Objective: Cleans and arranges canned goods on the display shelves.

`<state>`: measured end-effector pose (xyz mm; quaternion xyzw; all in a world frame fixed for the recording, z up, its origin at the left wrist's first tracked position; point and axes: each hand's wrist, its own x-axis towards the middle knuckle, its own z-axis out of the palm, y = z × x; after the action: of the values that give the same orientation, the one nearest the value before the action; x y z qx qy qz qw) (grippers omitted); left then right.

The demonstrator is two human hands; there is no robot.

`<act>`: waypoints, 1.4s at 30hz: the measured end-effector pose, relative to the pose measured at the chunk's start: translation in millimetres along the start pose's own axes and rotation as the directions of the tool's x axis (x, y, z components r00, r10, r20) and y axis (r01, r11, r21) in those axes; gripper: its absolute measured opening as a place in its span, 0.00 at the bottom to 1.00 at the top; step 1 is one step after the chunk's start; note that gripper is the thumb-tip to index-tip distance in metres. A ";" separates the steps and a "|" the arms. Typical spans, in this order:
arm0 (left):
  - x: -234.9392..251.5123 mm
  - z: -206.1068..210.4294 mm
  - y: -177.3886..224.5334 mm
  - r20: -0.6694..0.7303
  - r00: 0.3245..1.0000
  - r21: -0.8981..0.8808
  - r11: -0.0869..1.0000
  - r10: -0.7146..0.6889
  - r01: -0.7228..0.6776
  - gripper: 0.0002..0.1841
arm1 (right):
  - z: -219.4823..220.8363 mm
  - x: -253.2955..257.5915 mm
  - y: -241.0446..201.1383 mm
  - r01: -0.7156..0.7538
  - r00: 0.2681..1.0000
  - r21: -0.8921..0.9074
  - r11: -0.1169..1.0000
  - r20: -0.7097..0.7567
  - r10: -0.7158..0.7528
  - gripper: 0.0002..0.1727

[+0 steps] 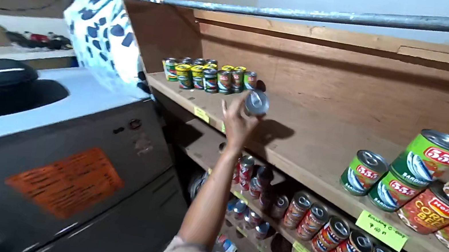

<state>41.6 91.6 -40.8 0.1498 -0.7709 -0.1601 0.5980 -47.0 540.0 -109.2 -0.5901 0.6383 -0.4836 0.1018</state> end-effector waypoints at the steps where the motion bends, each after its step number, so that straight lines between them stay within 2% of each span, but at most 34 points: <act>1: -31.1 -6.4 14.2 -0.036 0.998 -0.015 0.998 0.052 -0.053 0.35 | 8.8 21.4 2.0 0.111 0.993 0.013 0.994 -0.038 -0.111 0.19; 4: -112.8 -16.8 50.6 -0.077 0.995 -0.065 0.996 0.058 -0.063 0.30 | 44.1 88.3 -14.8 0.339 0.904 -0.115 0.934 -0.235 -0.357 0.17; 6: -146.8 -24.4 69.8 -0.093 0.995 -0.087 0.996 0.025 -0.033 0.28 | 71.1 125.7 -29.9 0.413 0.839 -0.214 0.885 -0.290 -0.461 0.17; 8: -167.9 -35.4 84.0 -0.126 0.992 -0.073 0.997 -0.016 0.007 0.26 | 103.6 145.9 -37.1 0.383 0.863 -0.353 0.853 -0.193 -0.468 0.17; 11: -193.8 -53.1 88.9 -0.152 0.986 0.073 0.994 -0.071 0.083 0.20 | 151.7 149.6 -38.6 0.367 0.893 -0.498 0.785 -0.048 -0.448 0.17; 14: -220.0 -70.0 84.4 -0.108 0.989 0.164 0.979 -0.101 0.118 0.15 | 178.1 136.9 -40.7 0.423 0.896 -0.426 0.800 0.067 -0.438 0.14; 17: -241.2 -86.4 83.8 -0.085 0.978 0.130 0.971 -0.191 0.201 0.17 | 184.1 123.5 -35.5 0.467 0.884 -0.285 0.837 0.175 -0.433 0.13; 20: -254.0 -95.2 89.7 -0.126 0.971 0.163 0.962 -0.202 0.221 0.21 | 182.6 122.2 -36.5 0.387 0.921 -0.221 0.895 0.135 -0.365 0.15; 23: -261.1 -100.8 89.5 -0.173 0.968 0.255 0.941 -0.182 0.222 0.18 | 198.8 116.6 -40.5 0.375 0.926 -0.262 0.889 0.141 -0.349 0.16; 25: -266.6 -105.7 86.1 -0.190 0.966 0.289 0.931 -0.174 0.224 0.19 | 201.5 111.5 -44.9 0.319 0.935 -0.243 0.916 0.236 -0.263 0.17; 27: -272.2 -111.8 82.2 -0.187 0.965 0.289 0.929 -0.183 0.232 0.23 | 198.7 107.5 -43.7 0.279 0.908 -0.215 0.936 0.378 -0.183 0.18; 30: -285.3 -117.4 75.3 -0.145 0.976 0.274 0.941 -0.163 0.198 0.29 | 190.5 107.6 -36.9 0.346 0.869 -0.384 0.856 0.475 -0.139 0.15; 32: -294.8 -119.6 74.6 -0.108 0.969 0.227 0.943 -0.224 0.243 0.31 | 181.5 113.6 -31.2 0.347 0.892 -0.506 0.790 0.438 -0.112 0.13; 34: -299.4 -122.0 76.1 -0.084 0.951 0.192 0.932 -0.297 0.308 0.32 | 180.6 117.7 -17.5 0.380 0.924 -0.477 0.792 0.244 -0.296 0.12; 35: -300.0 -122.2 77.4 -0.072 0.944 0.185 0.926 -0.322 0.330 0.33 | 183.1 118.2 -14.4 0.428 0.903 -0.423 0.799 0.163 -0.398 0.13; 36: -300.6 -121.7 79.9 -0.059 0.935 0.172 0.919 -0.349 0.354 0.33 | 186.8 116.8 -14.2 0.493 0.869 -0.349 0.797 0.152 -0.471 0.14; 39: -299.5 -121.3 89.5 -0.012 0.913 0.158 0.901 -0.408 0.405 0.27 | 204.7 111.9 -7.1 0.664 0.737 -0.224 0.714 0.357 -0.573 0.13; 40: -299.2 -121.5 91.2 -0.009 0.909 0.162 0.897 -0.416 0.412 0.26 | 207.3 113.1 -3.8 0.685 0.715 -0.234 0.690 0.396 -0.576 0.14; 42: -300.2 -120.3 93.8 -0.017 0.902 0.163 0.889 -0.430 0.427 0.28 | 205.5 116.3 -1.5 0.658 0.732 -0.255 0.708 0.438 -0.522 0.17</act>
<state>226.6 295.1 -235.2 0.3627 -0.7352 -0.2263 0.5261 65.1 339.0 -161.9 -0.8458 0.4682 -0.2444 -0.0750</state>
